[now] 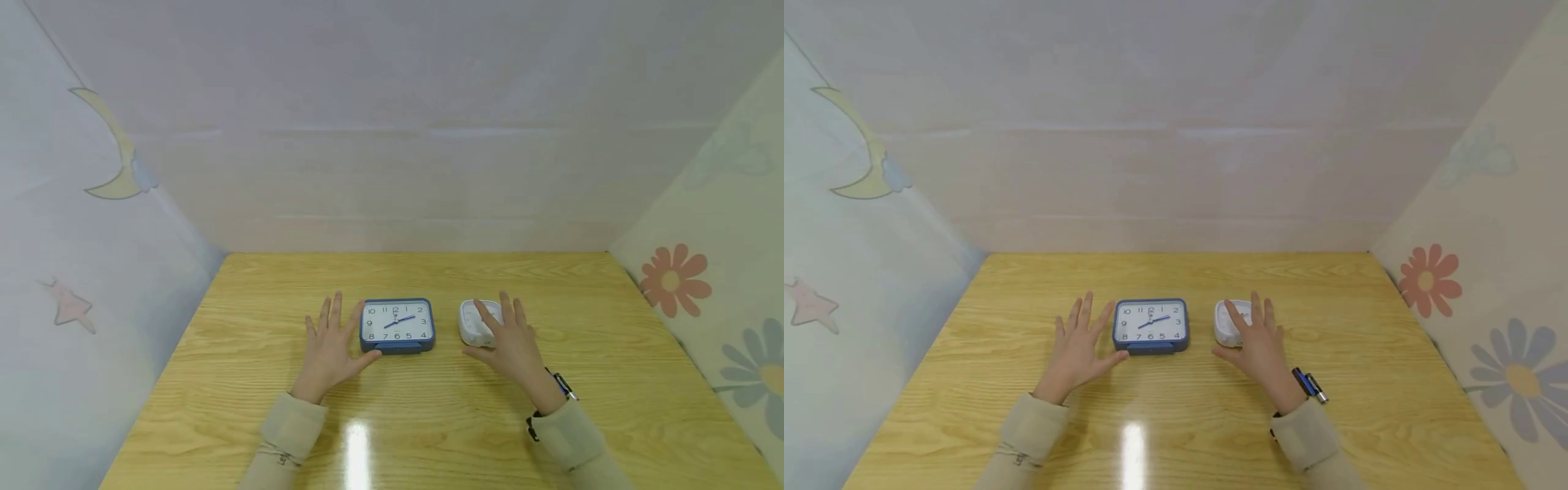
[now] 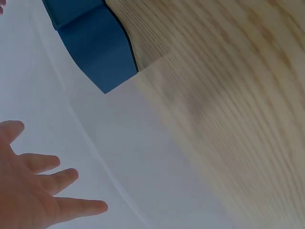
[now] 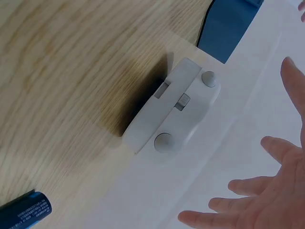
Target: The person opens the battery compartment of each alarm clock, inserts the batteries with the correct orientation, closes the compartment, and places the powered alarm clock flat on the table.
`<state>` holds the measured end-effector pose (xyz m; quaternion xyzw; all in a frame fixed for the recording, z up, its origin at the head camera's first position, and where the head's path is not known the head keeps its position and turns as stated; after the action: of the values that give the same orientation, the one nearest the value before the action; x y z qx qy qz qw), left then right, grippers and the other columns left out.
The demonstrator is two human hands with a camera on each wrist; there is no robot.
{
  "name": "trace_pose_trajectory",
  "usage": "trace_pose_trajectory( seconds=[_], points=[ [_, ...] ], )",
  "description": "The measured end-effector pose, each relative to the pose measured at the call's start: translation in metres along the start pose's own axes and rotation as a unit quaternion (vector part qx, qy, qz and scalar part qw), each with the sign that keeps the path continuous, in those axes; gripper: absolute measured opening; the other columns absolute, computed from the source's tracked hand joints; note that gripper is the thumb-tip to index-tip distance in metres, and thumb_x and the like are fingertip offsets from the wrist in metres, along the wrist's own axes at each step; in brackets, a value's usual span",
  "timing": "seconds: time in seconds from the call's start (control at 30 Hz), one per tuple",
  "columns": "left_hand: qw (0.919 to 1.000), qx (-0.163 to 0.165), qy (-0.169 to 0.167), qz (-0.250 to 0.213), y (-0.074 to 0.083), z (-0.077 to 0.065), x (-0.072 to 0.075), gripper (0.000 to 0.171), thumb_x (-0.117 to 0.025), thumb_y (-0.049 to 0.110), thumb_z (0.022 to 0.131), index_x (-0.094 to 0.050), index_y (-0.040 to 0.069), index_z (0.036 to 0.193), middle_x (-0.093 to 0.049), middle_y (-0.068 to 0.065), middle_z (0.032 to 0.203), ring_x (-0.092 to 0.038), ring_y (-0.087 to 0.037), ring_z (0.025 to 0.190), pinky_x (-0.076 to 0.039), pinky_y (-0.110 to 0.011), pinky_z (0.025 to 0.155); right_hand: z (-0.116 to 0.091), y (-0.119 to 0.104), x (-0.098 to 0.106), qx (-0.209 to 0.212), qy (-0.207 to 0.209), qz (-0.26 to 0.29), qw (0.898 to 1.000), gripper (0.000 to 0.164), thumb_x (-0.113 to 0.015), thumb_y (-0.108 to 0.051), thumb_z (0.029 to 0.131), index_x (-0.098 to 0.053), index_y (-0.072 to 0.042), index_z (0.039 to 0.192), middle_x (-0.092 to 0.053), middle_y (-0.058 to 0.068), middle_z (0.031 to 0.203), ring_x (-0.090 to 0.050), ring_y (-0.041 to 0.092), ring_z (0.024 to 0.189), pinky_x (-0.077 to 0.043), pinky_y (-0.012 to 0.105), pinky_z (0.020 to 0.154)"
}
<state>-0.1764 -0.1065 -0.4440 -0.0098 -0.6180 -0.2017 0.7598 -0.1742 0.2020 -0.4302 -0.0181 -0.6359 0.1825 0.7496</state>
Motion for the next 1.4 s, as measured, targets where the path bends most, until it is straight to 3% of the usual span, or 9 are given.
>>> trace_pose_trajectory(
  seconds=[0.2,0.43,0.5,0.63,0.8,0.87,1.07,1.23,1.4],
  points=[
    [0.9992,0.009,-0.013,-0.037,-0.001,0.001,0.001,0.084,-0.052,0.061,0.081,-0.017,0.023,0.147,-0.011,-0.019,0.149,-0.016,-0.041,0.132,-0.015,-0.065,0.099,0.003,-0.004,0.001,0.007,0.024,0.052,0.998,0.074,-0.073,-0.033,0.075,-0.043,-0.001,0.134,-0.028,0.033,0.137,-0.021,0.052,0.125,-0.028,0.067,0.090],
    [0.9923,0.025,-0.003,-0.121,-0.004,0.003,-0.003,0.064,-0.050,0.042,0.090,-0.032,0.008,0.141,-0.030,-0.022,0.142,-0.034,-0.042,0.124,-0.030,-0.057,0.097,0.009,-0.011,-0.001,0.011,0.043,0.132,0.990,0.054,-0.068,-0.024,0.081,-0.052,0.005,0.123,-0.053,0.026,0.120,-0.047,0.042,0.111,-0.039,0.055,0.089],
    [0.9838,0.040,0.009,-0.174,-0.006,0.004,-0.004,0.058,-0.052,0.035,0.091,-0.037,0.004,0.138,-0.036,-0.022,0.138,-0.037,-0.041,0.122,-0.032,-0.054,0.097,0.010,-0.013,-0.003,0.009,0.036,0.152,0.988,0.051,-0.067,-0.023,0.083,-0.053,0.006,0.122,-0.058,0.025,0.112,-0.055,0.039,0.101,-0.045,0.051,0.083],
    [0.9517,0.076,0.030,-0.296,-0.012,0.007,-0.007,0.047,-0.056,0.021,0.090,-0.046,-0.002,0.129,-0.048,-0.022,0.127,-0.047,-0.037,0.114,-0.041,-0.050,0.090,0.014,-0.018,-0.009,0.004,0.002,0.208,0.978,0.048,-0.063,-0.021,0.086,-0.052,0.009,0.122,-0.062,0.025,0.103,-0.062,0.034,0.087,-0.050,0.046,0.076],
    [0.9222,0.114,0.029,-0.368,-0.019,0.010,-0.013,0.040,-0.058,0.011,0.088,-0.050,-0.006,0.123,-0.054,-0.024,0.116,-0.054,-0.035,0.102,-0.049,-0.043,0.079,0.020,-0.022,-0.019,-0.005,-0.022,0.265,0.964,0.047,-0.062,-0.017,0.086,-0.050,0.012,0.121,-0.063,0.023,0.100,-0.065,0.030,0.083,-0.024,0.056,0.101],
    [0.9153,0.127,0.029,-0.381,-0.020,0.013,-0.014,0.039,-0.059,0.010,0.087,-0.051,-0.008,0.121,-0.055,-0.025,0.113,-0.056,-0.035,0.099,-0.050,-0.042,0.078,0.023,-0.023,-0.022,-0.011,-0.025,0.273,0.962,0.046,-0.063,-0.016,0.086,-0.051,0.012,0.120,-0.064,0.022,0.098,-0.065,0.030,0.081,-0.019,0.057,0.102],
    [0.9054,0.181,0.024,-0.383,-0.024,0.019,-0.020,0.037,-0.060,0.011,0.086,-0.054,-0.009,0.118,-0.060,-0.021,0.106,-0.058,-0.033,0.094,-0.050,-0.040,0.077,0.028,-0.027,-0.032,-0.039,-0.045,0.297,0.953,0.044,-0.062,-0.014,0.086,-0.050,0.013,0.119,-0.063,0.024,0.098,-0.064,0.033,0.083,-0.053,0.038,0.070],
    [0.9036,0.203,0.005,-0.377,-0.026,0.024,-0.023,0.038,-0.057,0.013,0.088,-0.054,-0.010,0.118,-0.060,-0.020,0.103,-0.059,-0.032,0.092,-0.051,-0.037,0.073,0.032,-0.030,-0.037,-0.068,-0.063,0.303,0.949,0.046,-0.060,-0.015,0.087,-0.049,0.013,0.121,-0.062,0.026,0.102,-0.063,0.035,0.086,-0.053,0.036,0.070],
    [0.8845,0.224,-0.031,-0.408,-0.026,0.028,-0.028,0.040,-0.054,0.013,0.089,-0.050,-0.011,0.121,-0.057,-0.024,0.107,-0.059,-0.032,0.086,-0.053,-0.035,0.061,0.035,-0.033,-0.045,-0.083,-0.084,0.312,0.943,0.047,-0.059,-0.016,0.088,-0.047,0.015,0.122,-0.060,0.027,0.104,-0.061,0.036,0.090,-0.053,0.035,0.069]
  ],
)
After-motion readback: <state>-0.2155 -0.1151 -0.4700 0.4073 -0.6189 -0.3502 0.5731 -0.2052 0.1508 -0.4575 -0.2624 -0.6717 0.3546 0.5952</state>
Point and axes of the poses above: each hand's wrist, its own z-axis towards the middle knuckle, its own x-axis out of the back of the hand, y = z × x, the point moved 3 cm from there along z, towards the middle knuckle
